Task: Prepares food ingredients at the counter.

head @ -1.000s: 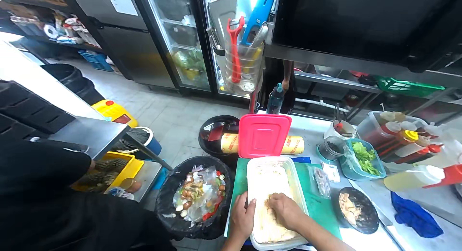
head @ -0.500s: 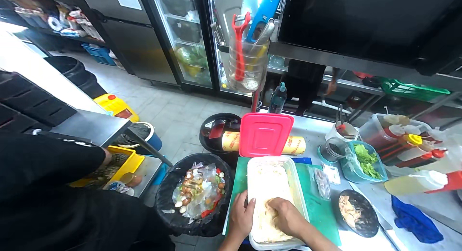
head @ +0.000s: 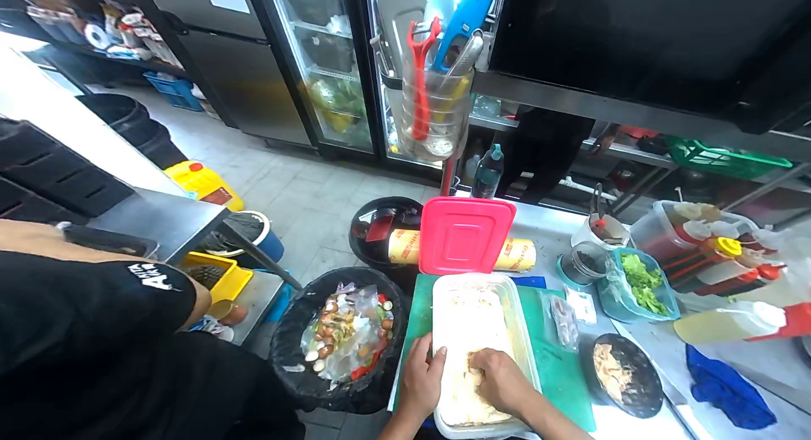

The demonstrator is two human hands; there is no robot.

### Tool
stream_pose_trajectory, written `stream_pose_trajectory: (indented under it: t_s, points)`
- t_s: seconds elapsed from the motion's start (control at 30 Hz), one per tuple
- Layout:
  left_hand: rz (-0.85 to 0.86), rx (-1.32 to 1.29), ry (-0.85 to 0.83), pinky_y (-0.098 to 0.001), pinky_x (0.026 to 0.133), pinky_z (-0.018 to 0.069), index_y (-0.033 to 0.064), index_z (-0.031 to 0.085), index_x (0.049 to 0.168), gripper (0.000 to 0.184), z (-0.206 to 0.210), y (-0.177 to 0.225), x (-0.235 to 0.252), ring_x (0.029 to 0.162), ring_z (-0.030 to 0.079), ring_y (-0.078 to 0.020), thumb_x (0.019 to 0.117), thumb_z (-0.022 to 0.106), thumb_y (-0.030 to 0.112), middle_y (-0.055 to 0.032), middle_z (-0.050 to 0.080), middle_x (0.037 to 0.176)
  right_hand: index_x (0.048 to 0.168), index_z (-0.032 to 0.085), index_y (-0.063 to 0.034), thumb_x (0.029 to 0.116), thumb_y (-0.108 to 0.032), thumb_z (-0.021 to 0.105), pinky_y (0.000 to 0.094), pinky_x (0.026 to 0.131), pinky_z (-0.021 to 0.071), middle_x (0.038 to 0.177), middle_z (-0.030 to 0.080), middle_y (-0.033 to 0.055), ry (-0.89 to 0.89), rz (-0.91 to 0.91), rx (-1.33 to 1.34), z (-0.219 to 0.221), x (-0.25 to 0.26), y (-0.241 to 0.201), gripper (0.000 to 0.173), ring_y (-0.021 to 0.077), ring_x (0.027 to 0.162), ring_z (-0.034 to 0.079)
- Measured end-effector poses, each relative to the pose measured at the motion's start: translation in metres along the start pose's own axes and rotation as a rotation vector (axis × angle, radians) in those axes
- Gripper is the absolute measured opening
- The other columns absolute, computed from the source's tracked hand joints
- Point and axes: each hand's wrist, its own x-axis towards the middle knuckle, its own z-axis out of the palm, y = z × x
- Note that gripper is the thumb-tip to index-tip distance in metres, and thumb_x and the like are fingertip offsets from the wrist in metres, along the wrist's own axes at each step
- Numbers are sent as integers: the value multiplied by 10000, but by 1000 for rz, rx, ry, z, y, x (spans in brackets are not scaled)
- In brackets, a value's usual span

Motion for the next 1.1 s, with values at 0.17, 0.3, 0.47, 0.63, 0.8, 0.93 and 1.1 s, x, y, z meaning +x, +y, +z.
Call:
stream_pose_trajectory:
  t_s: [0.17,0.3,0.47,0.63,0.8,0.93,1.1]
  points:
    - [-12,-1,-7,-350,848,605,210,671,1295,413,0,0,1,981,669,-96,991,574,472,17,671,1131,1174,717,-135,741,-188,786,505,969,560,1173,703,95,-52,-5,57,-6,-5,-1,441,270,1124,667]
    - [-8,-11,-3,-347,832,607,204,673,1288,416,1,-2,0,962,668,-100,989,576,476,11,667,1111,1152,711,-138,788,-346,801,519,932,570,1125,710,87,-106,34,54,-19,-8,-6,429,262,1068,684]
    - [-10,-5,6,-338,825,604,200,676,1283,421,2,-3,0,947,665,-95,985,584,482,7,664,1095,1006,709,-99,835,-227,717,541,870,577,1053,699,117,-88,42,-7,-14,-7,-4,214,297,1015,685]
    - [-6,-2,6,-334,830,606,206,672,1292,417,2,-3,0,962,668,-88,985,580,472,18,666,1119,1108,674,-121,819,-156,706,537,867,586,1074,700,110,-63,22,-37,-5,-10,-5,293,296,1030,692]
    - [-7,-21,9,-339,816,608,196,674,1294,420,2,-2,0,940,670,-98,983,587,464,7,665,1110,1019,712,-90,912,-124,616,533,849,595,1026,722,127,-30,-116,-179,10,-10,-1,147,316,1000,707]
    - [-4,-21,8,-348,859,601,189,674,1294,418,2,-1,0,993,666,-100,983,589,454,3,669,1124,1048,696,-43,956,-89,568,520,887,590,1049,713,162,-61,-118,-267,12,-17,-11,164,348,1036,695]
    - [-1,-19,7,-334,844,603,195,677,1288,409,2,-2,0,977,666,-88,986,581,453,17,670,1114,1026,673,-40,955,-94,566,509,850,590,988,708,160,-77,-143,-313,12,-14,-7,139,337,970,706]
